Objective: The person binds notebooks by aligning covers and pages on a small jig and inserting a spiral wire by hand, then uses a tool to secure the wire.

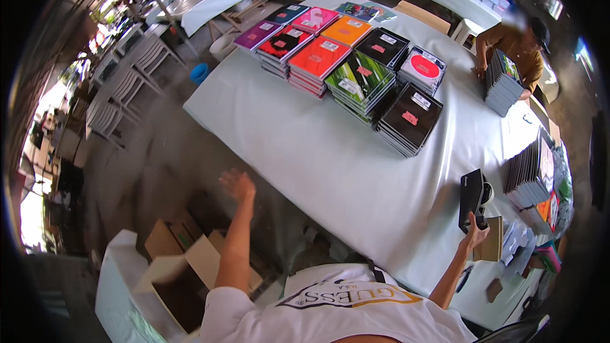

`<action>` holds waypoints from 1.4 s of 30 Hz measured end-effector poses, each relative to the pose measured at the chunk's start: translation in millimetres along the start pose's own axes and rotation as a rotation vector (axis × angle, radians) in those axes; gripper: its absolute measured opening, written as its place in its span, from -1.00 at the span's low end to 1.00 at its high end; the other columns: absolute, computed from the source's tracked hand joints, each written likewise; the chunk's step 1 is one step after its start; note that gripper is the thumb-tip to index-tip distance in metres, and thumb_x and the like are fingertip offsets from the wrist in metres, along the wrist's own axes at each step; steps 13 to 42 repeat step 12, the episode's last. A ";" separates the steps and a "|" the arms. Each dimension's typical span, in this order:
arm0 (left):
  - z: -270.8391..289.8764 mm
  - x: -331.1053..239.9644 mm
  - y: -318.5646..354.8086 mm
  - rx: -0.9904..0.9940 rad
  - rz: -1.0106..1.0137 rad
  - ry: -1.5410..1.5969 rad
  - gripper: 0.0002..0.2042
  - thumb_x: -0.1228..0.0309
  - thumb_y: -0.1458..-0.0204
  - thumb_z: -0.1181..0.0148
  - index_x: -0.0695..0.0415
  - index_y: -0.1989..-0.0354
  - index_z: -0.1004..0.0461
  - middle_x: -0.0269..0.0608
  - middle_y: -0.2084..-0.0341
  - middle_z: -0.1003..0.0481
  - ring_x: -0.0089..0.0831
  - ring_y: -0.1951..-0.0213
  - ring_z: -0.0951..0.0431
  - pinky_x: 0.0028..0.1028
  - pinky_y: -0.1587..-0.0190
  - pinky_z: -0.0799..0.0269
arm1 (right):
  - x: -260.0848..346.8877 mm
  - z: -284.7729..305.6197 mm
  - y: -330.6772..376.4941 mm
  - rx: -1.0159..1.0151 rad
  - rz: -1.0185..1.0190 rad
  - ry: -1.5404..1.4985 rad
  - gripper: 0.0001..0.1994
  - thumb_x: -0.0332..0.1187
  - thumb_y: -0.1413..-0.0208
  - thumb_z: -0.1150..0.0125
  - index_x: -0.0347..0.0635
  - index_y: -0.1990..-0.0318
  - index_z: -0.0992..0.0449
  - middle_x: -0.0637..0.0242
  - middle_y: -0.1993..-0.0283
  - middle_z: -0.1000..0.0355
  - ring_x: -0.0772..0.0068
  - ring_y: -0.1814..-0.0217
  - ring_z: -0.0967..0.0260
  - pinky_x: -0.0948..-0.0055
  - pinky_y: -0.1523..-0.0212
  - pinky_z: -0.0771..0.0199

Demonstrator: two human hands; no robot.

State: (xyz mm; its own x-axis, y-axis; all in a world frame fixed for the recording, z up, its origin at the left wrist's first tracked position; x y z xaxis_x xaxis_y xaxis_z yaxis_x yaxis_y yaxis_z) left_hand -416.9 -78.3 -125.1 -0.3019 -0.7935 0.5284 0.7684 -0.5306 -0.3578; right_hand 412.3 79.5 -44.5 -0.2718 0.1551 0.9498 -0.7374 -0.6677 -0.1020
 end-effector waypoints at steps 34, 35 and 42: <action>36.1 -61.9 -77.8 0.387 -0.339 0.789 -0.42 0.16 -0.23 0.02 -0.13 -0.41 0.00 -0.07 -0.43 0.26 0.13 -0.42 0.35 0.31 -0.29 0.28 | -41.0 -17.4 66.5 -0.204 0.125 0.267 -0.30 -0.24 0.27 -0.57 -0.22 -0.03 -0.28 0.05 0.08 -0.39 0.17 0.09 -0.39 0.33 0.02 -0.40; 36.1 -61.9 -77.8 0.387 -0.339 0.789 -0.42 0.16 -0.23 0.02 -0.13 -0.41 0.00 -0.07 -0.43 0.26 0.13 -0.42 0.35 0.31 -0.29 0.28 | -41.0 -17.4 66.5 -0.204 0.125 0.267 -0.30 -0.24 0.27 -0.57 -0.22 -0.03 -0.28 0.05 0.08 -0.39 0.17 0.09 -0.39 0.33 0.02 -0.40; 36.1 -61.9 -77.8 0.387 -0.339 0.789 -0.42 0.16 -0.23 0.02 -0.13 -0.41 0.00 -0.07 -0.43 0.26 0.13 -0.42 0.35 0.31 -0.29 0.28 | -41.0 -17.4 66.5 -0.204 0.125 0.267 -0.30 -0.24 0.27 -0.57 -0.22 -0.03 -0.28 0.05 0.08 -0.39 0.17 0.09 -0.39 0.33 0.02 -0.40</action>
Point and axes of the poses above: each hand's wrist, its own y-axis away from the middle knuckle, its own z-axis out of the back of the hand, x = y × z, the point moved 6 cm from there along -y, towards the middle knuckle
